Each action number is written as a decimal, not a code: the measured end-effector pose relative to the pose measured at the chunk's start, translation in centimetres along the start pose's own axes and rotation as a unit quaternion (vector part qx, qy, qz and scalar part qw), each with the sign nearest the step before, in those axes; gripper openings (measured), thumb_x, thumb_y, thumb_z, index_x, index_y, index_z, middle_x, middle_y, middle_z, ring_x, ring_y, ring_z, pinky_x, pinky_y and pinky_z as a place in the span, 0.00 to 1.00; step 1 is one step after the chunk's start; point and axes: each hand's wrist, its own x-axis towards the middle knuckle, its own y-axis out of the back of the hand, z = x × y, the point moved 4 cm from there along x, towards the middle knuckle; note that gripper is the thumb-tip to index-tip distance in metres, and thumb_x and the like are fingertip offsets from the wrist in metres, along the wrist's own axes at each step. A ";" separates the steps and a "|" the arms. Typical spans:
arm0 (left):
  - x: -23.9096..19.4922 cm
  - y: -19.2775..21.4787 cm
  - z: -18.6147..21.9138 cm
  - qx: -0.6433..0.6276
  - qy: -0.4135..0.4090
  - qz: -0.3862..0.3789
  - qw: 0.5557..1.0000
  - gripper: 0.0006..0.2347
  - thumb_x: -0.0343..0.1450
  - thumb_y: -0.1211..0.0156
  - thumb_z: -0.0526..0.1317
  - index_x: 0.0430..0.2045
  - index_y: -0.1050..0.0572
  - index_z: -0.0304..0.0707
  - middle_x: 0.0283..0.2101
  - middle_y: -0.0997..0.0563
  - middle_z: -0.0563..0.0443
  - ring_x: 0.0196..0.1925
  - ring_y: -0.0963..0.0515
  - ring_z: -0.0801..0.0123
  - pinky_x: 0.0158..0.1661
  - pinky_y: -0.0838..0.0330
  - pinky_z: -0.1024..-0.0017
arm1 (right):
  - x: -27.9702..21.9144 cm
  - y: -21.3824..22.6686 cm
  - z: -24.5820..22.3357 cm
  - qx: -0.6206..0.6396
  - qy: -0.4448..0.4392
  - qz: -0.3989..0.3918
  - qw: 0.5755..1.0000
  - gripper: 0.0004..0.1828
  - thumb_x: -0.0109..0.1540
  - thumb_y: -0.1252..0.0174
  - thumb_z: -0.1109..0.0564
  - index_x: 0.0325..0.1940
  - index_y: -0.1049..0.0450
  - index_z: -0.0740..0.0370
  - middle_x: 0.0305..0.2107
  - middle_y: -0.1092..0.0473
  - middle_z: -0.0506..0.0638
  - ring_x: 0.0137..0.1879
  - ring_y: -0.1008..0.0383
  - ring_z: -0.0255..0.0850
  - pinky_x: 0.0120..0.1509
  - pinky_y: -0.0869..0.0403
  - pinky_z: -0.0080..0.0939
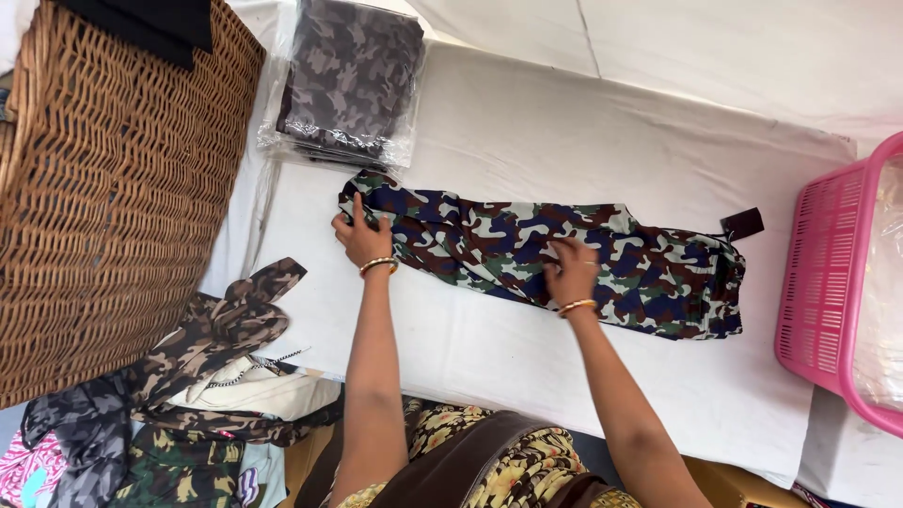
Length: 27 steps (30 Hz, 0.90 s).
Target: The person folds a pair of camouflage-patterned pants on a white table, then places them into a clear plastic bag. The person repeats this process with a second pair of camouflage pants. The folded and bagged items are stacked on the table.
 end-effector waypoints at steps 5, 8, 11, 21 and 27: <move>0.9 1.7 2.7 0.249 0.016 -0.008 0.968 0.45 0.56 0.27 0.37 0.71 0.43 0.65 0.70 0.52 0.37 0.62 0.35 0.44 0.40 0.25 0.49 | -3.1 -4.2 -14.5 -0.050 0.175 -0.263 0.948 0.37 0.54 0.30 0.49 0.67 0.33 0.37 0.75 0.54 0.52 0.80 0.57 0.53 0.77 0.50 0.68; 2.9 3.0 -1.6 0.214 0.038 -0.014 0.976 0.43 0.60 0.31 0.29 0.72 0.43 0.62 0.64 0.41 0.41 0.57 0.31 0.49 0.41 0.23 0.56 | -5.1 -3.6 -16.8 -0.114 0.163 -0.430 0.881 0.47 0.58 0.32 0.40 0.77 0.49 0.33 0.78 0.76 0.51 0.83 0.79 0.50 0.78 0.62 0.72; 3.4 4.7 -6.8 0.068 0.156 -0.005 0.985 0.39 0.62 0.36 0.28 0.71 0.39 0.61 0.61 0.34 0.46 0.53 0.23 0.51 0.49 0.23 0.55 | -5.6 -4.6 -15.1 -0.114 0.185 -0.406 0.888 0.49 0.59 0.36 0.35 0.79 0.54 0.30 0.79 0.77 0.42 0.83 0.81 0.42 0.82 0.66 0.67; 5.3 -7.1 -4.7 -0.338 0.247 -0.038 0.907 0.26 0.70 0.34 0.42 0.61 0.38 0.41 0.37 0.22 0.45 0.34 0.22 0.61 0.40 0.25 0.57 | -5.6 -4.2 -15.6 -0.160 0.181 -0.437 0.866 0.51 0.62 0.40 0.33 0.80 0.63 0.27 0.78 0.81 0.43 0.83 0.84 0.45 0.80 0.70 0.69; 8.1 -13.7 -5.7 -0.439 0.382 -0.096 0.807 0.34 0.68 0.22 0.37 0.63 0.41 0.31 0.47 0.27 0.43 0.36 0.25 0.67 0.36 0.25 0.68 | -5.6 -4.4 -15.4 -0.159 0.174 -0.437 0.868 0.52 0.60 0.40 0.31 0.80 0.63 0.25 0.78 0.80 0.41 0.83 0.83 0.44 0.81 0.70 0.67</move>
